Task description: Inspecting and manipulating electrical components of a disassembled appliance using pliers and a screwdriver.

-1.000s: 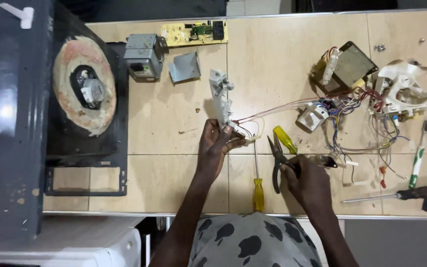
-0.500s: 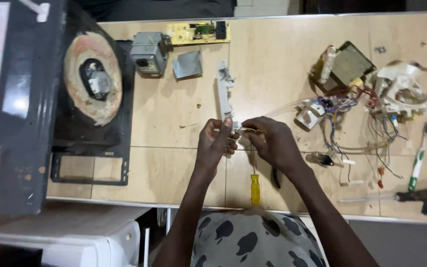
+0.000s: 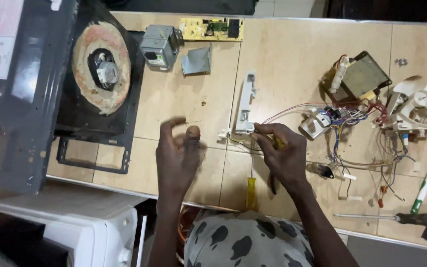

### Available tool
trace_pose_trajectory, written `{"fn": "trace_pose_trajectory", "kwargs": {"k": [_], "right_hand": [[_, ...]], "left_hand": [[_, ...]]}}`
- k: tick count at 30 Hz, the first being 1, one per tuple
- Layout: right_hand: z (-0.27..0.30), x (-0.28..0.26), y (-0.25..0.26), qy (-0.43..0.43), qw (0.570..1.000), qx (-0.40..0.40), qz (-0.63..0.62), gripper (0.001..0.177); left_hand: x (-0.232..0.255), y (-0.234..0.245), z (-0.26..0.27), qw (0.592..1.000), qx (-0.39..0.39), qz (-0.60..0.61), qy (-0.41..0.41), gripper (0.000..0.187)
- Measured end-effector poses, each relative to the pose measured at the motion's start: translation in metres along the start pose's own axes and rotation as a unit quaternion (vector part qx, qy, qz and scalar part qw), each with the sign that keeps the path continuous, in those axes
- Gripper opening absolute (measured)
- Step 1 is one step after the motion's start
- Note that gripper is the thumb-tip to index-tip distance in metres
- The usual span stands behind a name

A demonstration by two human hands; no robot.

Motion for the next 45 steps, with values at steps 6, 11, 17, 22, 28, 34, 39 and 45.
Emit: {"fn": "trace_pose_trajectory", "kwargs": {"k": [6, 11, 17, 22, 28, 34, 39, 45], "right_hand": [[0.005, -0.010, 0.005, 0.072, 0.995, 0.002, -0.067, 0.015], [0.000, -0.007, 0.021, -0.010, 0.991, -0.096, -0.090, 0.025], [-0.002, -0.016, 0.028, -0.089, 0.951, -0.221, -0.200, 0.019], [0.001, -0.014, 0.024, -0.107, 0.944, -0.237, -0.203, 0.020], [0.008, -0.023, 0.025, -0.117, 0.958, -0.201, -0.167, 0.015], [0.008, -0.025, 0.026, -0.121, 0.969, -0.187, -0.111, 0.016], [0.006, -0.035, 0.029, -0.150, 0.955, -0.212, -0.143, 0.014], [0.006, -0.042, 0.031, -0.195, 0.934, -0.248, -0.170, 0.021]], "left_hand": [[-0.014, -0.064, -0.025, 0.980, -0.173, 0.007, -0.096, 0.043], [-0.033, -0.079, -0.016, 0.987, -0.123, 0.050, -0.089, 0.035], [-0.024, -0.072, -0.004, 0.984, -0.114, 0.076, -0.112, 0.030], [-0.012, -0.069, 0.003, 0.982, -0.112, 0.037, -0.148, 0.037], [-0.013, -0.068, 0.006, 0.967, -0.126, -0.060, -0.214, 0.037], [-0.012, -0.069, 0.004, 0.958, -0.140, -0.087, -0.234, 0.039], [-0.009, -0.067, -0.002, 0.973, -0.129, -0.055, -0.182, 0.036], [-0.016, -0.060, -0.006, 0.981, -0.115, 0.044, -0.153, 0.037]]}}
Point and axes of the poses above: each hand's wrist, its own z-axis away from the middle knuckle, its own y-axis out of the back of the hand, x = y × z, the point moved 1 cm from there along -z, towards the middle knuckle, and after that the axes turned 14 degrees about -y, right-handed, at the moved point
